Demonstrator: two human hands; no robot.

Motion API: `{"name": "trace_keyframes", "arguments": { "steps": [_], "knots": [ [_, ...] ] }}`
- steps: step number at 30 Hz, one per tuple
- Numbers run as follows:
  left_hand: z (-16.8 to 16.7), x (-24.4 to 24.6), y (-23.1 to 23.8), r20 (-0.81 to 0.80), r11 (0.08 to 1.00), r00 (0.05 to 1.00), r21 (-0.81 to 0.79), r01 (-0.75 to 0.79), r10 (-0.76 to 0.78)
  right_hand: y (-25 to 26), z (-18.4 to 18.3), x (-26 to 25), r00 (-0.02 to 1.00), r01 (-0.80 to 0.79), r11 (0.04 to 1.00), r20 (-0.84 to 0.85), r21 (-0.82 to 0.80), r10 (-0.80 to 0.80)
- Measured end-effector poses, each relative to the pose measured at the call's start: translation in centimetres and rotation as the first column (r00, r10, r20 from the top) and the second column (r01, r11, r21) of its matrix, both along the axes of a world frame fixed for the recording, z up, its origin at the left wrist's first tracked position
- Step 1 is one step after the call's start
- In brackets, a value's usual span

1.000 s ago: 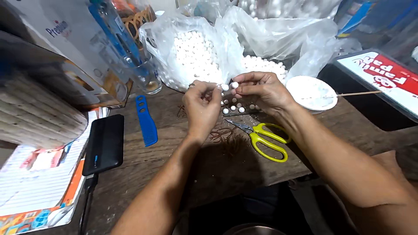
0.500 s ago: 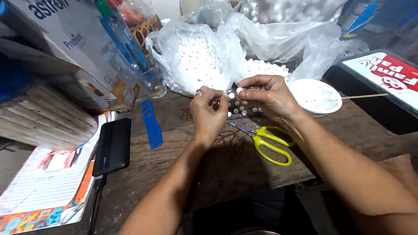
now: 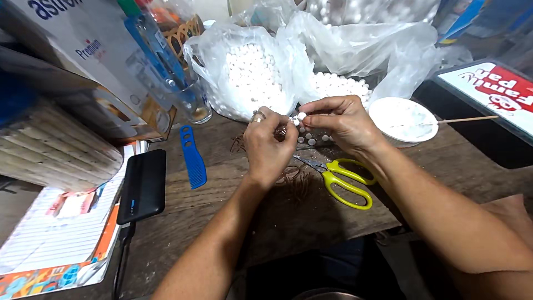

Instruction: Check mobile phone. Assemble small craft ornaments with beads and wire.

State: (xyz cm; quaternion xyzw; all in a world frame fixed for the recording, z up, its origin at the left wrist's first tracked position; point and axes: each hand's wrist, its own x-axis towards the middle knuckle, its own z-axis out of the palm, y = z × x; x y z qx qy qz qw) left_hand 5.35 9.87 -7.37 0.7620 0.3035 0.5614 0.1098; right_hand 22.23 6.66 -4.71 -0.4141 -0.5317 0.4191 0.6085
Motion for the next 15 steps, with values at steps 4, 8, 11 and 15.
{"name": "trace_keyframes", "arguments": {
  "steps": [4, 8, 11, 15],
  "knots": [
    [-0.03, 0.00, 0.01, -0.007, 1.000, 1.000, 0.020, 0.000, 0.001, -0.02, -0.02, -0.04, 1.000, 0.006, 1.000, 0.004, -0.005, -0.006],
    [0.01, 0.00, -0.08, -0.039, 0.999, 0.999, 0.031, -0.008, 0.010, -0.09, 0.02, -0.07, 1.000, 0.014, 1.000, 0.016, 0.002, -0.014],
    [-0.06, -0.02, -0.04, -0.058, 0.999, 0.998, 0.048, -0.019, 0.022, -0.04, -0.05, -0.05, 1.000, 0.012, 1.000, 0.025, 0.017, -0.012],
    [-0.13, -0.05, -0.01, -0.095, 0.996, 0.995, 0.086, -0.027, 0.036, 0.01, -0.14, 0.00, 0.996, 0.017, 0.998, 0.089, 0.062, -0.022]
  ]
}}
